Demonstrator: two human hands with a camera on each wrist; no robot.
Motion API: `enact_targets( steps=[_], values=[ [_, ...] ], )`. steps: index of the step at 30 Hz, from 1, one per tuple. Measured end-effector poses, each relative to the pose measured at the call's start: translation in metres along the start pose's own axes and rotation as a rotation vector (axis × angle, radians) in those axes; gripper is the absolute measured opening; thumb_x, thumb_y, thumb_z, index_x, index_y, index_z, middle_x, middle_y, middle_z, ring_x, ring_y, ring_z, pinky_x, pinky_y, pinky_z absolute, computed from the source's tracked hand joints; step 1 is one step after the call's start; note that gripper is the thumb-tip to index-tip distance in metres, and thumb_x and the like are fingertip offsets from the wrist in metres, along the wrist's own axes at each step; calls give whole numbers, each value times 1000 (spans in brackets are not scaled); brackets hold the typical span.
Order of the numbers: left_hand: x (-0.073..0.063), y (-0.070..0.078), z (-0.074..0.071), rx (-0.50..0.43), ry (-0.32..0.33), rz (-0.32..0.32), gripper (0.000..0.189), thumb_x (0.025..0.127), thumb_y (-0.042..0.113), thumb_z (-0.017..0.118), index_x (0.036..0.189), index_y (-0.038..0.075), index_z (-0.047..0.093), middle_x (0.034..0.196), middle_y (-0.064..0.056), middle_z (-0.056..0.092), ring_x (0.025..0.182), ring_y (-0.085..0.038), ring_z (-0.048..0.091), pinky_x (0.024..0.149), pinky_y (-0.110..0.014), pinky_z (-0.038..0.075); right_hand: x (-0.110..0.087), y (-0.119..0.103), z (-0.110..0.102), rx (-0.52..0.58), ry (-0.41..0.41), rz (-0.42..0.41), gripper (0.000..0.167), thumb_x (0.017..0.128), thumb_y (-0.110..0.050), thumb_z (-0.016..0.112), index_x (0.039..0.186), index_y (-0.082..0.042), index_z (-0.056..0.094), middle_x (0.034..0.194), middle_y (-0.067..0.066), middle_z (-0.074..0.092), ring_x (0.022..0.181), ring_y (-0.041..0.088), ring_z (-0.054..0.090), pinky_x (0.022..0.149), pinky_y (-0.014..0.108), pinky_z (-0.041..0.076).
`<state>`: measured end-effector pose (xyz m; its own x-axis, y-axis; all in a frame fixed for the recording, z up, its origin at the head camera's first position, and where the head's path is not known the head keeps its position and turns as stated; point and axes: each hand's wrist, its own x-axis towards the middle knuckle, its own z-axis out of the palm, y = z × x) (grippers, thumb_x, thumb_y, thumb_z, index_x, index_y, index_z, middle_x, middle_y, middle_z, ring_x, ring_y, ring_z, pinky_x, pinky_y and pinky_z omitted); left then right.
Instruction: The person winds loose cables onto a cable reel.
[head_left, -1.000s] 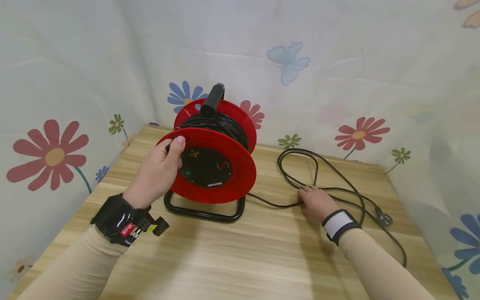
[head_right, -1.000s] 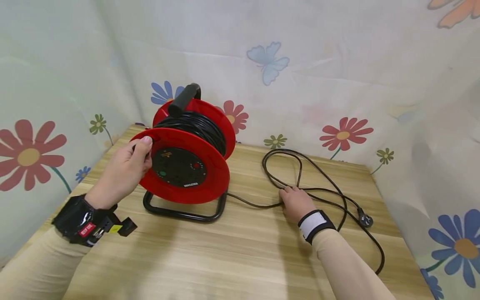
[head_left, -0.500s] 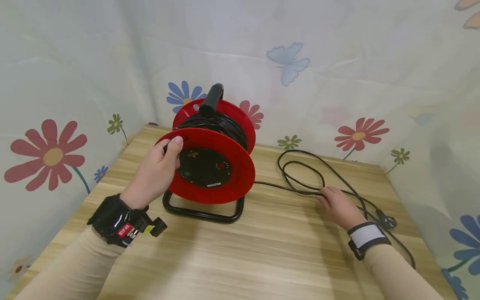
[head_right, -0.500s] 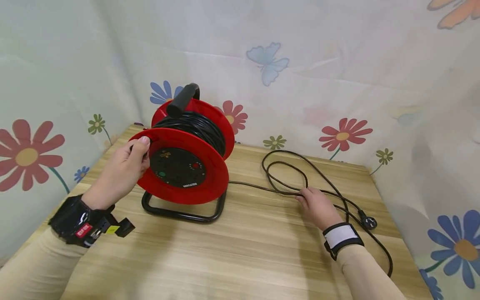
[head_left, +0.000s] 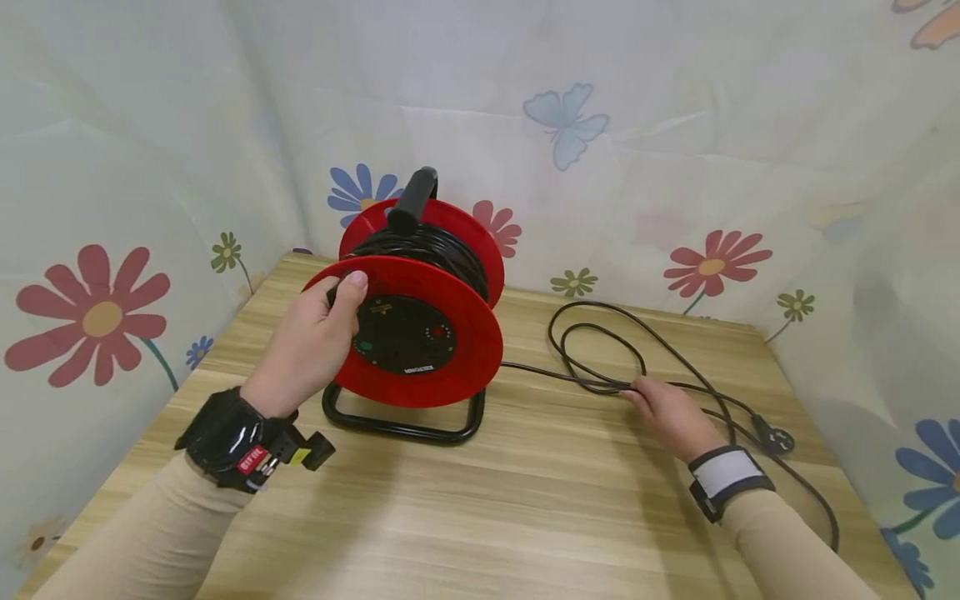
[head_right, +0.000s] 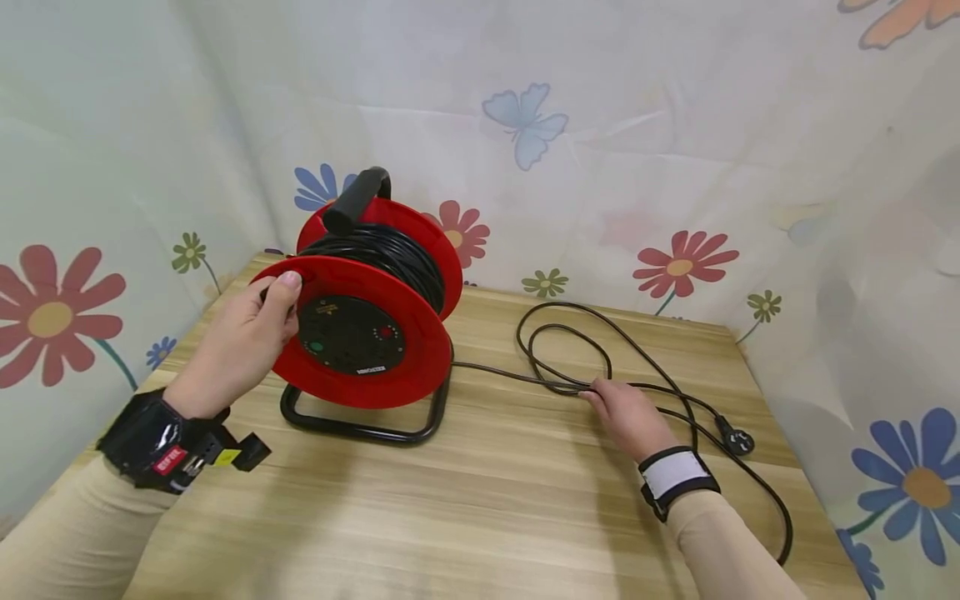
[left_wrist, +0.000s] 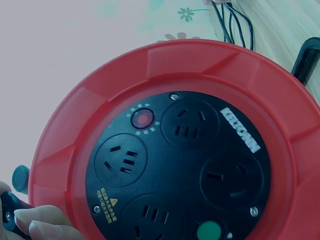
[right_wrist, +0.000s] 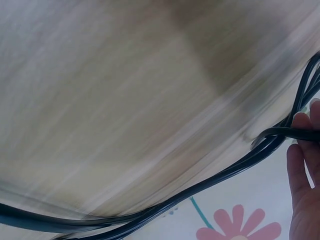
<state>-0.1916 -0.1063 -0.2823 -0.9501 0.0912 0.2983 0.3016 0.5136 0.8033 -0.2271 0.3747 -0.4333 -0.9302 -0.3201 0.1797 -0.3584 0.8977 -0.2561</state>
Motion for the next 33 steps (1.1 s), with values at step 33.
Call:
enact_targets(
  steps=[33],
  values=[
    [6,19,29,22,-34,43,51,99,56,34,97,9,51,84,-9,62,80,-23,59,67,-40,46,8,-14,17,-111,-23,-59,20,98,-25,57,83,-15,51,66,-5,45,60,14,45,57,36,38]
  ],
)
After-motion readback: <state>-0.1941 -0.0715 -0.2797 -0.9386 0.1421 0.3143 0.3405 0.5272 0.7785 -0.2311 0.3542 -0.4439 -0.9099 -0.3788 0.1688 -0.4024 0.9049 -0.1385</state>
